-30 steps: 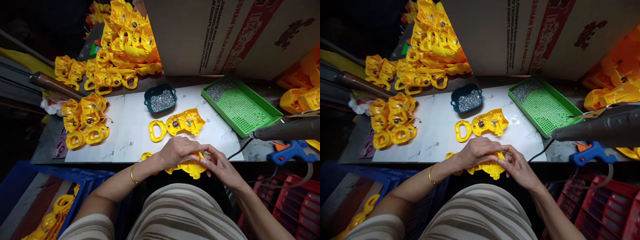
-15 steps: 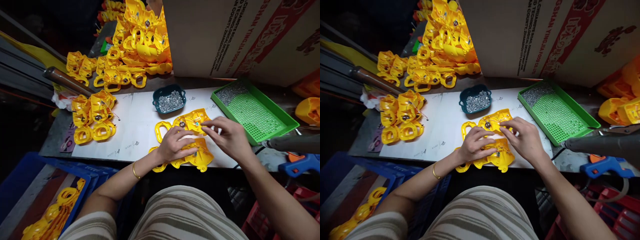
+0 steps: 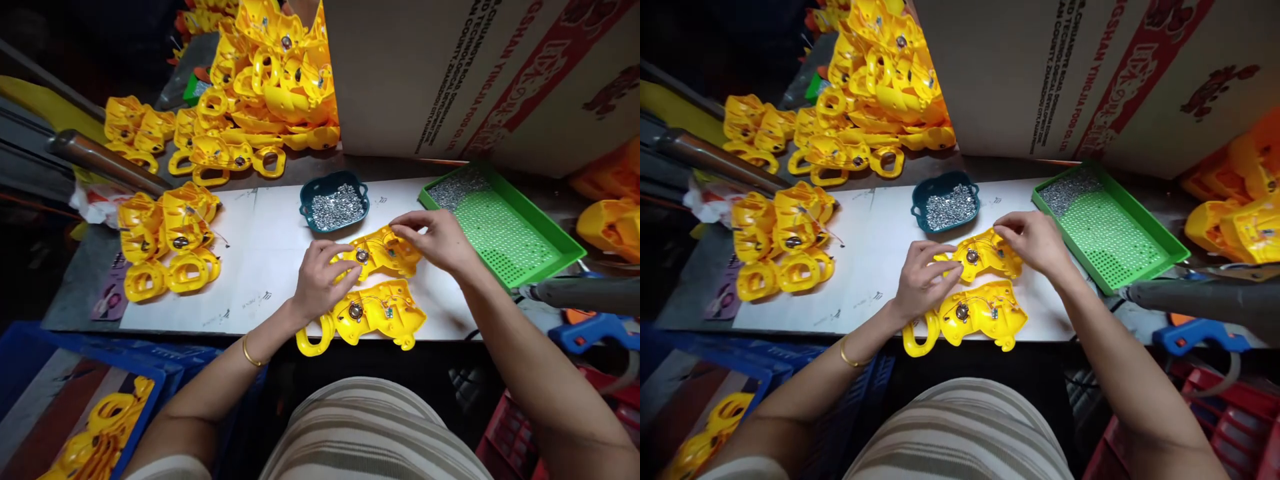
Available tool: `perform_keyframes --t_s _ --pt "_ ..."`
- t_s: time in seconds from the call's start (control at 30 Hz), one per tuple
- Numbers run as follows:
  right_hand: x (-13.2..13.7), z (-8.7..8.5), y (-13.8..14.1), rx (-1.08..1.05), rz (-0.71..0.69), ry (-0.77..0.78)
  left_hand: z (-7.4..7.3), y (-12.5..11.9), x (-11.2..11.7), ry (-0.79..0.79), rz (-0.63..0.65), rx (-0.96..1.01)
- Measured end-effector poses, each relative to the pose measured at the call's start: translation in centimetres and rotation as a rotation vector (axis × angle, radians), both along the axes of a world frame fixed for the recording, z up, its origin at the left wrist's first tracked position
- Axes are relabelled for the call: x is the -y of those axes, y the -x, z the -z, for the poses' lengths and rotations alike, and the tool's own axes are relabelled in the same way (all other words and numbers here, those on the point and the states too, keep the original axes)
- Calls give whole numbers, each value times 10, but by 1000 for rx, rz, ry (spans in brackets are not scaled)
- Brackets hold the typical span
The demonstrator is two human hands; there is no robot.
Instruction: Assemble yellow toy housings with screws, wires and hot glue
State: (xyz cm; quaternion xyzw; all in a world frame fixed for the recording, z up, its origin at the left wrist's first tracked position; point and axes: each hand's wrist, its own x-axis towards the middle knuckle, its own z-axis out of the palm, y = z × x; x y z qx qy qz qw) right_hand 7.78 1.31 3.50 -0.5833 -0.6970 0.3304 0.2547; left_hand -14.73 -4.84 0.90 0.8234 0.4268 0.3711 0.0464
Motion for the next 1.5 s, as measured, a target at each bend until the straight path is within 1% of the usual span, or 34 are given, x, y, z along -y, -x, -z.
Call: perform_keyframes --t_s 0.07,0.13,0.27,0.33,0.43,0.53,0.73,0.9,1.03,1.13,1.17,1.23,1.33,1.4,1.5 --pt "1 7 -21 -164 89 57 -1 -14 -14 44 17 10" --pt "4 15 -33 -293 147 104 0 -31 -29 107 43 6" --pt "10 24 -40 -456 190 138 2 -61 -52 268 63 -29" --pt "11 24 -40 -504 182 145 2 -70 -58 342 54 -45" --pt "12 23 -40 -548 159 143 -1 -79 -61 442 25 -44" --pt "11 23 -40 -572 168 160 -2 -81 -60 476 19 -34" --pt "12 29 -41 -560 174 162 0 -79 -58 453 43 20" --pt "13 25 -37 -551 177 127 0 -86 -59 490 -8 102" --pt "13 23 -36 -426 172 45 4 -89 -60 524 -51 162" --pt "15 28 -39 -308 201 -10 11 -86 -58 523 -98 147" --pt "16 31 -41 -292 220 7 12 -85 -57 517 -112 140" --pt "19 36 -43 -293 236 102 15 -84 -55 505 -122 118" --pt "24 42 -44 -286 186 231 16 -85 -53 495 -125 64" --pt "27 42 -42 -278 144 263 15 -87 -52 501 -133 35" --pt "30 41 -38 -293 107 271 13 -89 -51 526 -136 10"
